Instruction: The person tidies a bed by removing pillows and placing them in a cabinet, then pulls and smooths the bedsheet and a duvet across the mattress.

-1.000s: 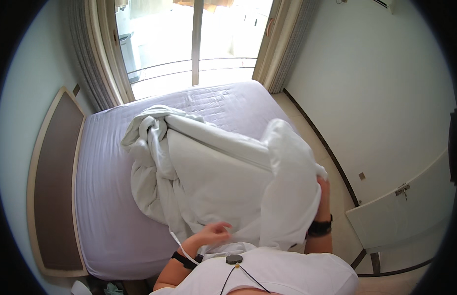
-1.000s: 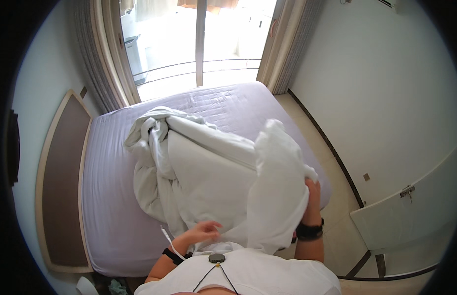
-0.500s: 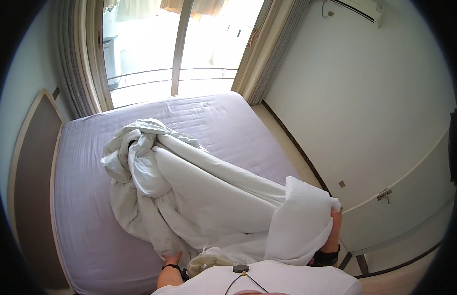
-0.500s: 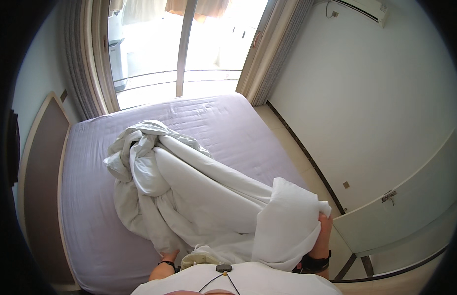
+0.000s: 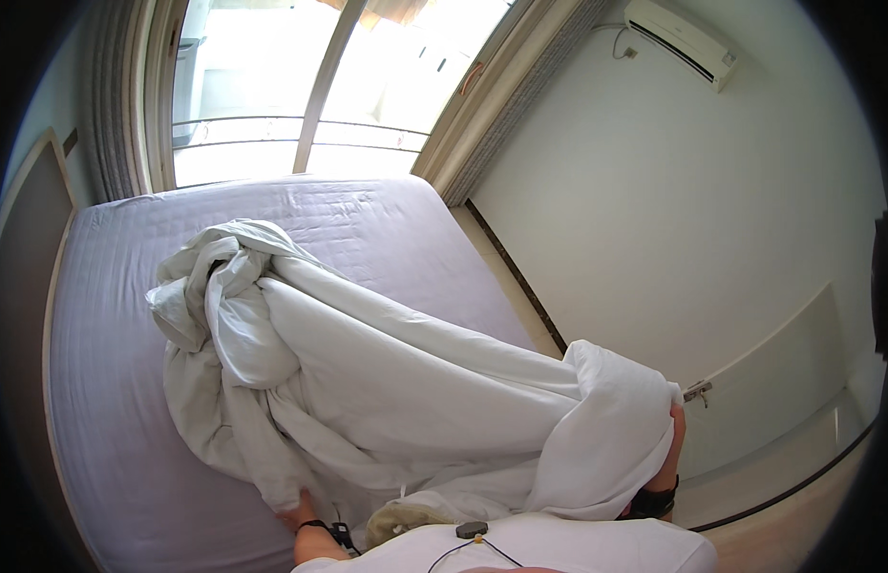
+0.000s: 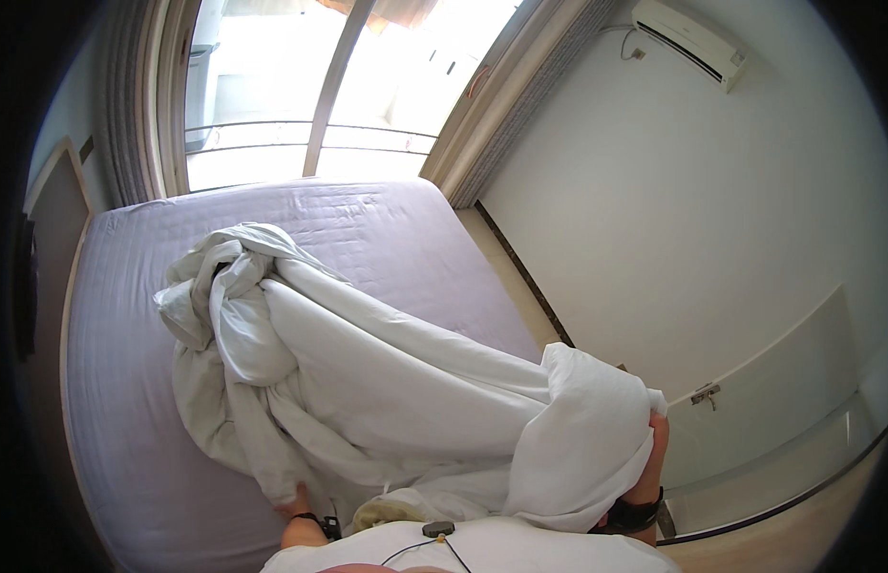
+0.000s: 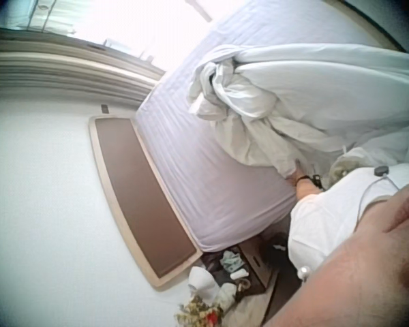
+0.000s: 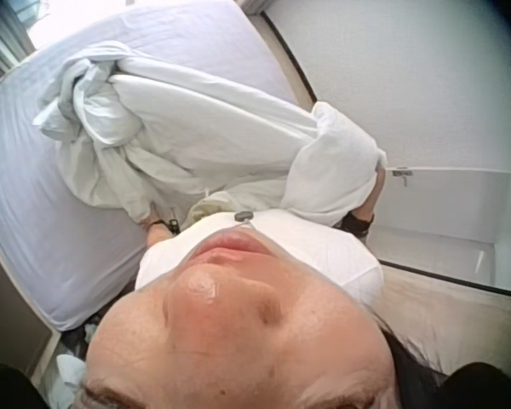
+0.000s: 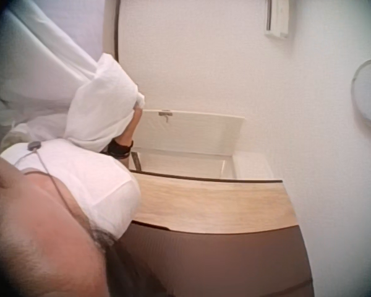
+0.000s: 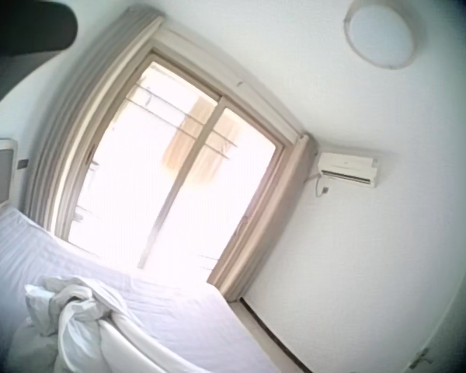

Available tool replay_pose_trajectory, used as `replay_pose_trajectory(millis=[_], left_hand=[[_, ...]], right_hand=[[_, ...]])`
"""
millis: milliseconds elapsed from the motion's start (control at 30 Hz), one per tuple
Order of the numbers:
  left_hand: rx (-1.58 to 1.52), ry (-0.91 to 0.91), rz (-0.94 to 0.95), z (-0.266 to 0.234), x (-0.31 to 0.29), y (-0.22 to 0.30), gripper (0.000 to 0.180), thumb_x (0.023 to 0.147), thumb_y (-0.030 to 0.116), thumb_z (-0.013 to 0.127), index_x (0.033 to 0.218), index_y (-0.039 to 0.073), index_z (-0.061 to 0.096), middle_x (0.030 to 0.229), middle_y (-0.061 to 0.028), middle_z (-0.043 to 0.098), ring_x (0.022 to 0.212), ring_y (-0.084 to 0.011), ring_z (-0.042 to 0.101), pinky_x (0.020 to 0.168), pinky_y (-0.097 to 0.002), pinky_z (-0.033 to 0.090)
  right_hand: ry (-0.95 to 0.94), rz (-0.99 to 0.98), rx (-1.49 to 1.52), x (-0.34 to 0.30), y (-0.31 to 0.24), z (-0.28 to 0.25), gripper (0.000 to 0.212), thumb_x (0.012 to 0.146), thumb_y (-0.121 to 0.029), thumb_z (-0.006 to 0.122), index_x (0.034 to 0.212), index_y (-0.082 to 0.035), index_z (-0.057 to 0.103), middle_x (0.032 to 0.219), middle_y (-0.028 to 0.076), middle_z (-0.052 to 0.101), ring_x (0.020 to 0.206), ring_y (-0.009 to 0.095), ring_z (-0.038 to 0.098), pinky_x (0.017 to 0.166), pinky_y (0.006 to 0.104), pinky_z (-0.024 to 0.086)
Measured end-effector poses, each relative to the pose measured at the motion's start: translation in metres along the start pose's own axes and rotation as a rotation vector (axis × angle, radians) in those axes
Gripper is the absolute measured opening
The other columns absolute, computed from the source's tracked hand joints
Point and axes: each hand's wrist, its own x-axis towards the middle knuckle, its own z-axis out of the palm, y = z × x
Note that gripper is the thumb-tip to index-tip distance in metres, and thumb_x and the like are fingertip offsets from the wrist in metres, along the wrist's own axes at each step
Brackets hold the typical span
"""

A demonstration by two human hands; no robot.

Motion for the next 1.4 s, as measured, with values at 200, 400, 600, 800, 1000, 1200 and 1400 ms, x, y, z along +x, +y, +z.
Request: replay_pose_trajectory(millis=[200,400,600,800,1000,1200,1400], left_hand=[[-0.605,-0.475,0.172,-0.020,0.015,0.009,0.065,0.070,0.036,0.057,0.119,-0.002,0.036,0.114,-0.0151,0.044,0.099,-0.0280,0.045,0.087,-0.0342,0.033],[-1.287,-0.890,0.348,-0.162,-0.039,0.092,0.035,0.077,0.024,0.048,0.103,0.000,0.050,0.099,-0.0119,0.055,0.088,-0.0250,0.054,0.079,-0.0373,0.044],[-1.445,-0.457,0.909,-0.371,-0.175,0.117,0.037,0.079,0.027,0.050,0.103,-0.001,0.050,0.097,-0.0123,0.054,0.091,-0.0233,0.052,0.080,-0.0342,0.042],[-1.601,0.430,1.263,-0.540,-0.248,-0.038,0.042,0.085,0.031,0.040,0.109,-0.002,0.046,0.110,-0.0157,0.048,0.097,-0.0274,0.050,0.083,-0.0396,0.041],[-1.879,0.659,0.901,-0.513,-0.228,-0.132,0.041,0.084,0.030,0.040,0.107,-0.002,0.048,0.109,-0.0143,0.049,0.098,-0.0249,0.049,0.085,-0.0369,0.038],[-1.820,0.732,0.519,-0.428,-0.128,-0.225,0.041,0.081,0.031,0.044,0.105,-0.001,0.049,0.106,-0.0127,0.051,0.096,-0.0238,0.050,0.084,-0.0351,0.038],[-1.763,0.758,0.354,-0.398,-0.102,-0.241,0.041,0.079,0.032,0.047,0.104,0.000,0.050,0.103,-0.0113,0.052,0.094,-0.0233,0.051,0.083,-0.0341,0.039]], right_hand=[[-0.115,0.001,-0.102,0.036,0.036,-0.031,0.036,0.082,-0.032,0.033,0.086,-0.003,0.053,0.079,0.005,0.056,0.072,0.015,0.052,0.065,0.0288,0.043],[-0.193,0.340,0.083,0.111,0.151,-0.088,0.038,0.084,-0.031,0.032,0.096,-0.002,0.054,0.093,0.010,0.058,0.082,0.019,0.057,0.074,0.0293,0.045],[-0.045,0.475,0.201,0.201,0.302,-0.086,0.033,0.083,-0.027,0.037,0.099,-0.002,0.052,0.098,0.010,0.056,0.089,0.022,0.054,0.080,0.0347,0.044],[-0.203,0.232,0.408,0.203,0.213,-0.106,0.029,0.081,-0.024,0.042,0.097,0.000,0.049,0.093,0.011,0.054,0.084,0.022,0.053,0.074,0.0354,0.044],[0.018,0.268,0.267,0.205,0.227,-0.177,0.040,0.081,-0.032,0.035,0.098,0.001,0.048,0.092,0.013,0.053,0.081,0.024,0.054,0.069,0.0354,0.045],[0.506,0.468,0.181,0.199,0.303,-0.196,0.045,0.073,-0.028,0.042,0.105,0.004,0.047,0.100,0.017,0.052,0.085,0.030,0.053,0.072,0.0374,0.043],[0.807,0.535,-0.090,0.185,0.318,-0.228,0.040,0.072,-0.018,0.043,0.099,0.012,0.047,0.101,0.024,0.051,0.083,0.033,0.054,0.065,0.0381,0.046]])
